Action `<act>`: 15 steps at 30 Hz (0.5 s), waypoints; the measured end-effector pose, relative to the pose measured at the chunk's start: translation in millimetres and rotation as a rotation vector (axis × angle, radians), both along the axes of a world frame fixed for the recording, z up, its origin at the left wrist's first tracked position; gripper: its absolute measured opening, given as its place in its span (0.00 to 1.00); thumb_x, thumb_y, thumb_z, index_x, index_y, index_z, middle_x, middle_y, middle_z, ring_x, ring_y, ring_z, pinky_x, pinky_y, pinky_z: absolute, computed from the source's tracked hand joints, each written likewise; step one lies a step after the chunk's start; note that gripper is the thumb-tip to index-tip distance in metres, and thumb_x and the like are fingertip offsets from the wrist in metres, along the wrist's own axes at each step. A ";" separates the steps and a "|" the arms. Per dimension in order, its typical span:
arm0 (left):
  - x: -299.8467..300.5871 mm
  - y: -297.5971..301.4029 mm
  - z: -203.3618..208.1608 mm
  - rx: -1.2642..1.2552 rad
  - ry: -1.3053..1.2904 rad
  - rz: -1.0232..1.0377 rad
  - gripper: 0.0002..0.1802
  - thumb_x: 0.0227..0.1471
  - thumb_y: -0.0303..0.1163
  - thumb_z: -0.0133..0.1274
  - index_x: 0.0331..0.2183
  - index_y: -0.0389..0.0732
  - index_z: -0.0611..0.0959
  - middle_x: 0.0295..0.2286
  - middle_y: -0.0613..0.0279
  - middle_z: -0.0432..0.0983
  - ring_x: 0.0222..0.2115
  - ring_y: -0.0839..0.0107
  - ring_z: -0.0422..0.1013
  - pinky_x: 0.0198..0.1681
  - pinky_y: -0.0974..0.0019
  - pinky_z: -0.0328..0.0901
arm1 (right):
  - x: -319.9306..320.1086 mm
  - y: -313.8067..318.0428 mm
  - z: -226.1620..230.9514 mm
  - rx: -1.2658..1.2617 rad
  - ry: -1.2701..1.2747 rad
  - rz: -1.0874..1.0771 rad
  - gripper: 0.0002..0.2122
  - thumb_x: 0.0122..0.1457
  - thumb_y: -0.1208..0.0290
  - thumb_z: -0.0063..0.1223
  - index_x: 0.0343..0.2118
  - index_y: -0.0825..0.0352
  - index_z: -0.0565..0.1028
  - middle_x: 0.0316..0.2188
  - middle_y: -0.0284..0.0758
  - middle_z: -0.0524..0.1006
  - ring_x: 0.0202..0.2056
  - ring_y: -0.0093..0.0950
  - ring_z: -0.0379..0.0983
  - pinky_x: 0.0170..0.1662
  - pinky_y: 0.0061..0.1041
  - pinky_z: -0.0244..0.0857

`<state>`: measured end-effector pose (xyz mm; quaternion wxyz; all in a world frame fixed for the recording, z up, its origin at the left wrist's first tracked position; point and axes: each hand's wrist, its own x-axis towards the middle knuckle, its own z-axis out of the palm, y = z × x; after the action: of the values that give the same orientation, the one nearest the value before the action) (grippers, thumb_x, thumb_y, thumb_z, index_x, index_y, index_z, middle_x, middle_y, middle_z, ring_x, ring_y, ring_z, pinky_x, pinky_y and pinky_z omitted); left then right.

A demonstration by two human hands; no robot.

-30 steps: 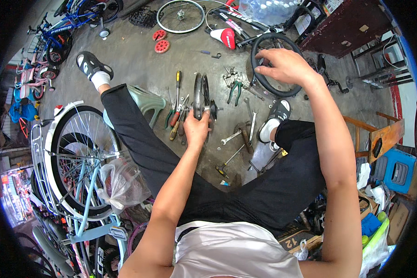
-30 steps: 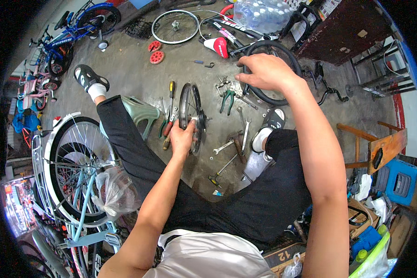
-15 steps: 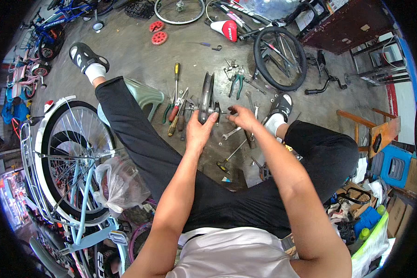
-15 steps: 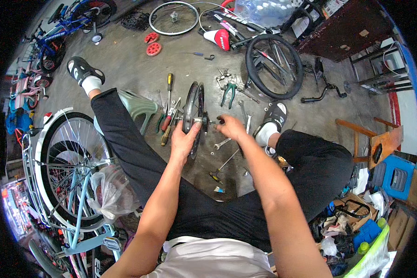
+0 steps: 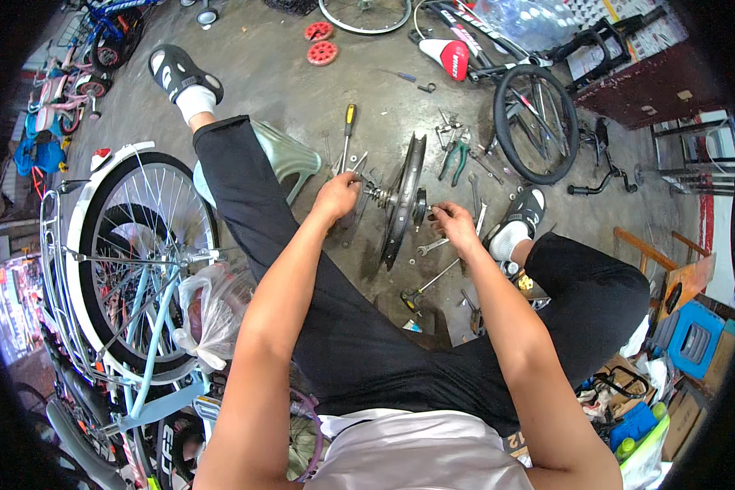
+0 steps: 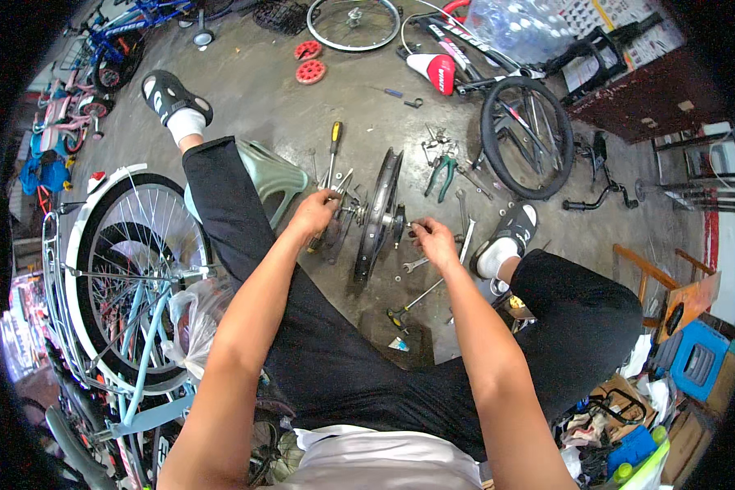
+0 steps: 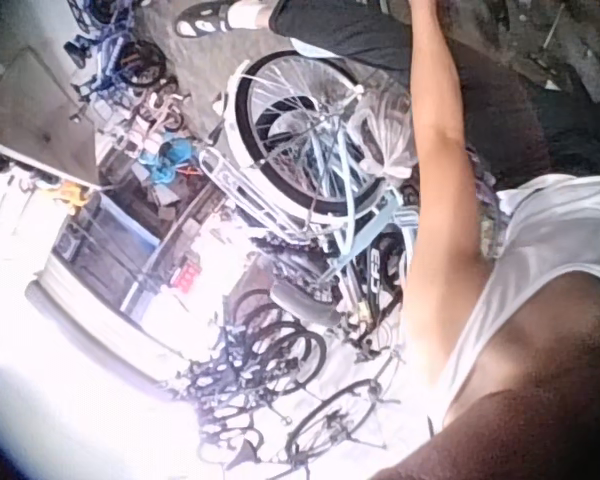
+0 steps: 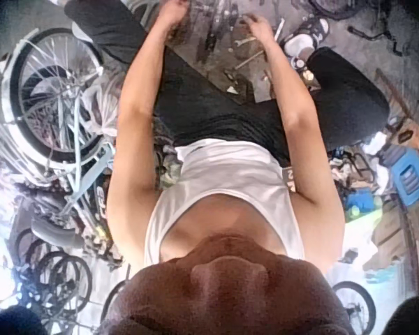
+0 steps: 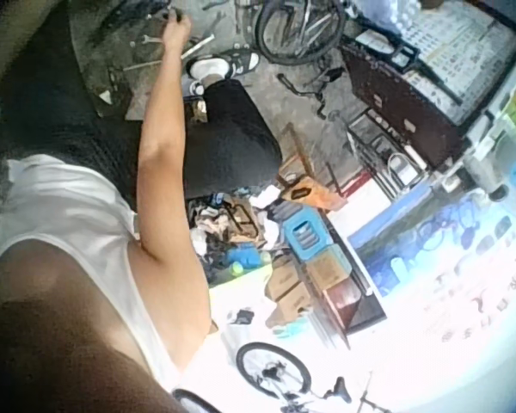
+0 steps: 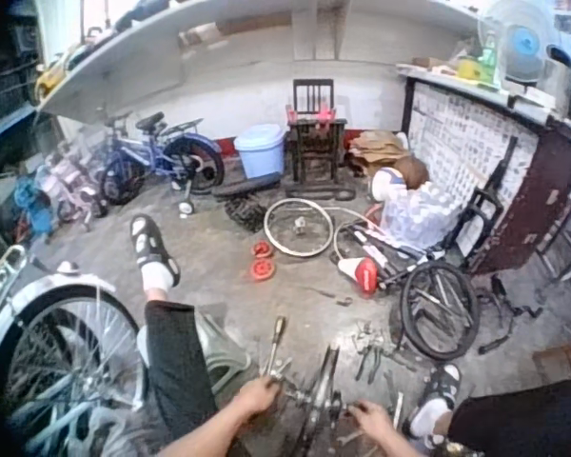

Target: The person removes the inner tube from a bicycle tire by hand, inspects the interior of the tire casing, and then handles a bicycle wheel hub and spokes assembly.

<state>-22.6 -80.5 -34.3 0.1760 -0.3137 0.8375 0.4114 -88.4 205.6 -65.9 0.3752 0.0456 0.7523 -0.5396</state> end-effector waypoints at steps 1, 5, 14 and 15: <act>0.1 -0.4 -4.6 0.258 -0.058 0.141 0.17 0.60 0.38 0.48 0.45 0.37 0.78 0.36 0.51 0.80 0.36 0.60 0.77 0.38 0.57 0.69 | 0.7 -1.3 1.9 -0.020 -0.041 -0.031 0.10 0.63 0.67 0.52 0.42 0.69 0.77 0.30 0.33 0.80 0.25 0.20 0.72 0.29 0.23 0.65; -1.1 7.3 -21.2 0.465 -0.063 0.246 0.16 0.61 0.40 0.50 0.42 0.37 0.79 0.30 0.60 0.80 0.28 0.72 0.75 0.30 0.64 0.68 | 1.4 -5.4 12.5 -0.020 -0.118 -0.076 0.12 0.64 0.64 0.50 0.42 0.67 0.76 0.31 0.32 0.79 0.27 0.20 0.72 0.31 0.22 0.65; -9.1 13.4 -15.1 0.435 -0.143 0.205 0.16 0.62 0.43 0.49 0.44 0.42 0.79 0.28 0.66 0.78 0.26 0.77 0.72 0.27 0.67 0.66 | -0.9 -13.1 9.4 0.018 -0.171 -0.109 0.18 0.64 0.55 0.50 0.44 0.68 0.75 0.34 0.32 0.78 0.31 0.23 0.74 0.34 0.24 0.66; -8.4 13.3 -17.4 0.419 -0.140 0.203 0.16 0.62 0.44 0.48 0.43 0.43 0.79 0.27 0.66 0.78 0.26 0.76 0.72 0.27 0.67 0.66 | -0.6 -14.1 8.4 0.005 -0.194 -0.122 0.19 0.64 0.55 0.51 0.43 0.69 0.75 0.34 0.32 0.78 0.31 0.24 0.74 0.34 0.25 0.66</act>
<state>-31.1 -67.2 -51.6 0.2527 -0.3808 0.6835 0.5692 -89.0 191.5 -57.5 0.4126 0.1443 0.7097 -0.5525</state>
